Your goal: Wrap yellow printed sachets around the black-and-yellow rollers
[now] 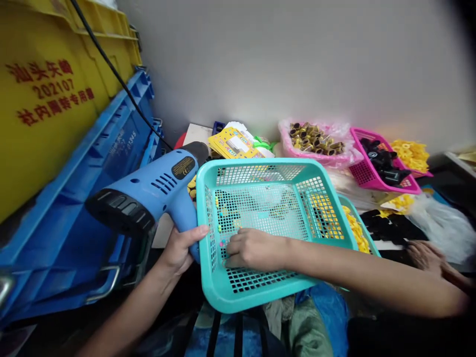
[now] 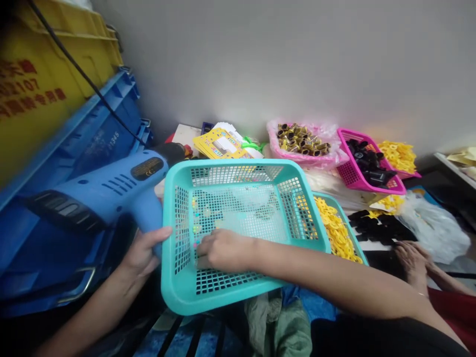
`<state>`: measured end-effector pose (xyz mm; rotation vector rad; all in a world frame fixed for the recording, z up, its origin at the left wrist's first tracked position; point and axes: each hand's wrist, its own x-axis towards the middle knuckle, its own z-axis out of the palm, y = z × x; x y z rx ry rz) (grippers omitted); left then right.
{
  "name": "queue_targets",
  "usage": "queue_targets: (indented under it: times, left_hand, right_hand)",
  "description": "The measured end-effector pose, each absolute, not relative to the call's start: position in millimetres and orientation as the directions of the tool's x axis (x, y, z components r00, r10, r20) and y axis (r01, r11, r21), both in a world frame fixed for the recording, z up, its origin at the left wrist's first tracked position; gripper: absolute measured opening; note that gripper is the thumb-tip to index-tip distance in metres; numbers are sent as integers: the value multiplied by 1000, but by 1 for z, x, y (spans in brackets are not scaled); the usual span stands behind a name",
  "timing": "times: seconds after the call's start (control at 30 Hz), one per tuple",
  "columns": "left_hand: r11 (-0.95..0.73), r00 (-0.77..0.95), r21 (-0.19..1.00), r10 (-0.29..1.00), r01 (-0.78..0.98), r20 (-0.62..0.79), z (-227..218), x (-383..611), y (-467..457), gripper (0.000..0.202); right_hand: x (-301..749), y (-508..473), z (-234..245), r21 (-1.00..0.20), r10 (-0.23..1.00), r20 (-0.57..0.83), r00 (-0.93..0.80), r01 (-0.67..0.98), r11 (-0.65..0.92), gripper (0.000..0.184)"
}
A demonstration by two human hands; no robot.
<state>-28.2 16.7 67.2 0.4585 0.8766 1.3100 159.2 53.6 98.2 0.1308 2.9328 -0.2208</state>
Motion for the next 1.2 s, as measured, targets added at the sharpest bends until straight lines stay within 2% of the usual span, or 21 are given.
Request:
queue_targets:
  times: [0.1, 0.2, 0.3, 0.37, 0.47, 0.53, 0.6, 0.63, 0.7, 0.73, 0.77, 0.83, 0.9, 0.93, 1.0, 1.03, 1.1, 1.2]
  left_hand:
    - [223, 29, 721, 962, -656, -271, 64, -32, 15, 60]
    - [230, 44, 707, 962, -668, -271, 62, -34, 16, 59]
    - [226, 54, 704, 965, -673, -258, 62, -37, 19, 59]
    - [212, 43, 705, 967, -677, -250, 62, -41, 20, 59]
    - [223, 22, 696, 958, -682, -285, 61, -48, 22, 57]
    - [239, 11, 696, 949, -678, -315, 61, -53, 22, 56]
    - [244, 4, 698, 945, -674, -327, 61, -56, 23, 57]
    - [240, -1, 700, 946, -673, -326, 62, -57, 23, 59]
    - [220, -23, 707, 948, -672, -317, 65, -57, 22, 63]
    - [209, -35, 714, 950, -668, -310, 67, -57, 22, 65]
    - [197, -46, 722, 952, -664, -302, 68, -56, 21, 66]
    - [179, -58, 735, 957, -654, -285, 70, -54, 20, 68]
    - [166, -64, 741, 960, -650, -271, 69, -52, 19, 69]
    - [164, -63, 742, 961, -650, -268, 69, -51, 19, 68]
    - [181, -49, 743, 960, -644, -277, 68, -49, 18, 62]
    - [199, -33, 742, 958, -640, -286, 68, -47, 18, 59]
    - [229, -5, 736, 954, -637, -301, 68, -44, 18, 55]
    - [237, 20, 717, 955, -656, -297, 67, -41, 18, 57]
  right_hand:
    - [155, 55, 90, -121, 41, -183, -982, 64, 991, 16]
    - [154, 56, 93, -148, 68, -170, -983, 93, 985, 13]
    - [160, 61, 114, -235, 227, -71, -971, 238, 942, 8]
    - [172, 69, 137, -269, 390, 70, -918, 359, 894, 9]
    - [204, 88, 172, -219, 589, 436, -681, 555, 803, 10]
    - [235, 106, 190, -180, 613, 693, -378, 733, 656, 8]
    - [271, 128, 201, -203, 632, 767, -111, 892, 404, 2]
    - [287, 139, 204, -207, 701, 712, -38, 943, 262, 3]
    - [310, 157, 207, -125, 889, 458, -24, 988, 91, 9]
    - [314, 163, 206, -71, 933, 356, -59, 993, 90, 10]
    - [312, 166, 204, -36, 942, 316, -110, 991, 127, 10]
    - [290, 160, 196, -39, 895, 386, -222, 966, 257, 10]
    - [250, 140, 184, -128, 845, 395, -361, 889, 440, 11]
    - [228, 126, 176, -197, 819, 307, -485, 810, 553, 11]
    - [186, 99, 159, -327, 650, 88, -755, 594, 735, 13]
    - [168, 87, 149, -358, 563, 18, -826, 520, 775, 15]
    - [143, 71, 129, -348, 465, -90, -881, 466, 814, 17]
    - [126, 65, 101, -251, 443, -186, -877, 478, 842, 17]
